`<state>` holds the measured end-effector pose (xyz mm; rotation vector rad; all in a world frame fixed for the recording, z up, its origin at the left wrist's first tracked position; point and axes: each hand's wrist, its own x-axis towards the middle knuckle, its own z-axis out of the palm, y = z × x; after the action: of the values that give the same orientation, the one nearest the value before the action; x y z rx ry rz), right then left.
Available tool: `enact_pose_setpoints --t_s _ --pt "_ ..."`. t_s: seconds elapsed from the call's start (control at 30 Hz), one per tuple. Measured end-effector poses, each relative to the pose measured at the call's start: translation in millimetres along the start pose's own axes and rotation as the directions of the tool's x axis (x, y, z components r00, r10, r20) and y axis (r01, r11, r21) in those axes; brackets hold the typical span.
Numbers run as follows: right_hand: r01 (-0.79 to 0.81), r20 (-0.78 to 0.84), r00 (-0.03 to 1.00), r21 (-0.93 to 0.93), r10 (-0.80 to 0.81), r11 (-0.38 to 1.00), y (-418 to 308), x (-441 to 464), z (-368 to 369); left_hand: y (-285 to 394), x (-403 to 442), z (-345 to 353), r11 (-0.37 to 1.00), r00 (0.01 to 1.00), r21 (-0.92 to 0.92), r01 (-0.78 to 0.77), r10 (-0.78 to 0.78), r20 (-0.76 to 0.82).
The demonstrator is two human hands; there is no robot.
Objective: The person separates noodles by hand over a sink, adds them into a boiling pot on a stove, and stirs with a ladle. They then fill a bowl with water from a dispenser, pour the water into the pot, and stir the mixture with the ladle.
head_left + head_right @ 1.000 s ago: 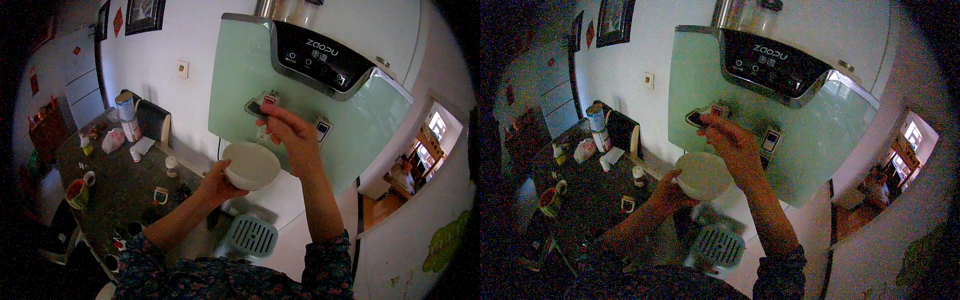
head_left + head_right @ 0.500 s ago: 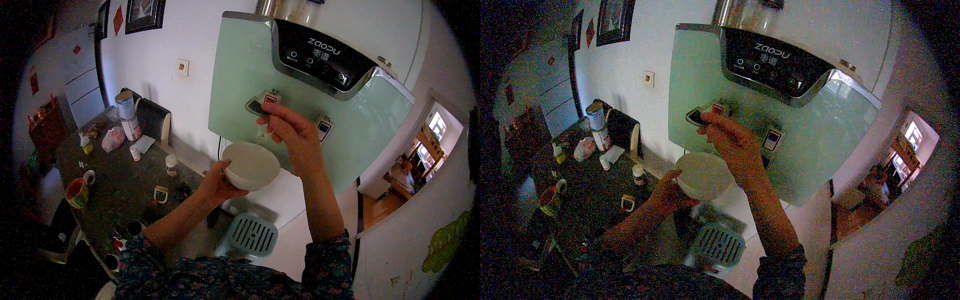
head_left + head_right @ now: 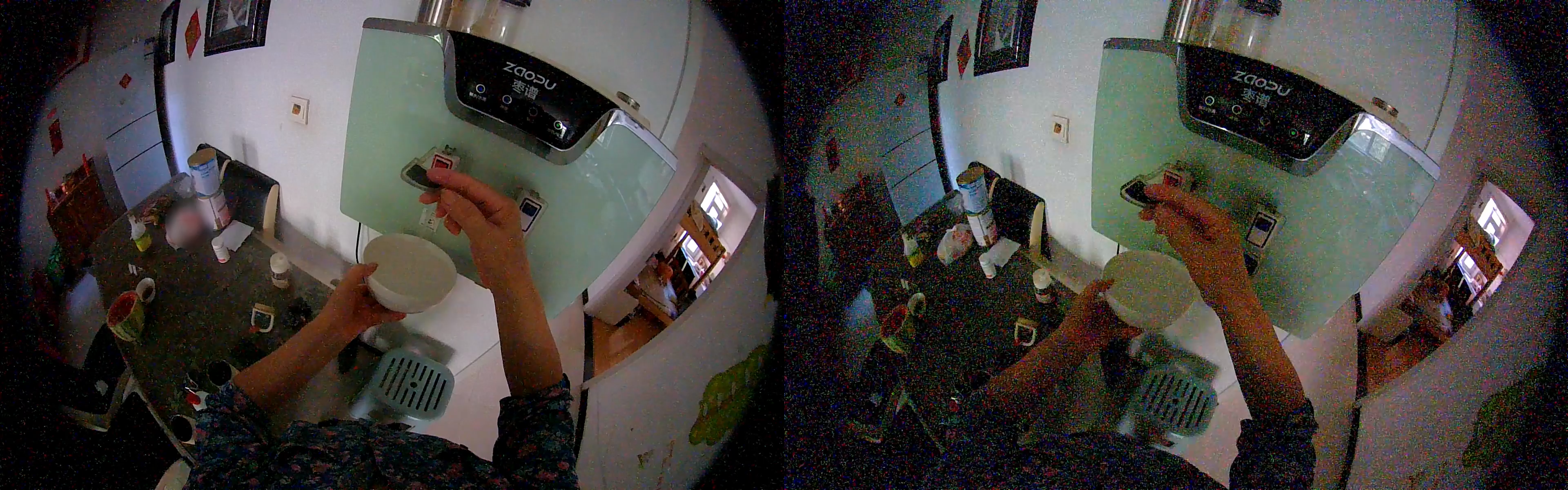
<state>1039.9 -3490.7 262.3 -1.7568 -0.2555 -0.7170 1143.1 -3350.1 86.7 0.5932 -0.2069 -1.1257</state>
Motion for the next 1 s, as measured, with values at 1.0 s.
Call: enact_pose_setpoints --t_s 1.0 --pt "0.001 0.007 1.000 -0.017 -0.001 1.000 1 -1 0 -1 -15 16 0.982 0.995 0.163 -0.092 0.096 -0.017"
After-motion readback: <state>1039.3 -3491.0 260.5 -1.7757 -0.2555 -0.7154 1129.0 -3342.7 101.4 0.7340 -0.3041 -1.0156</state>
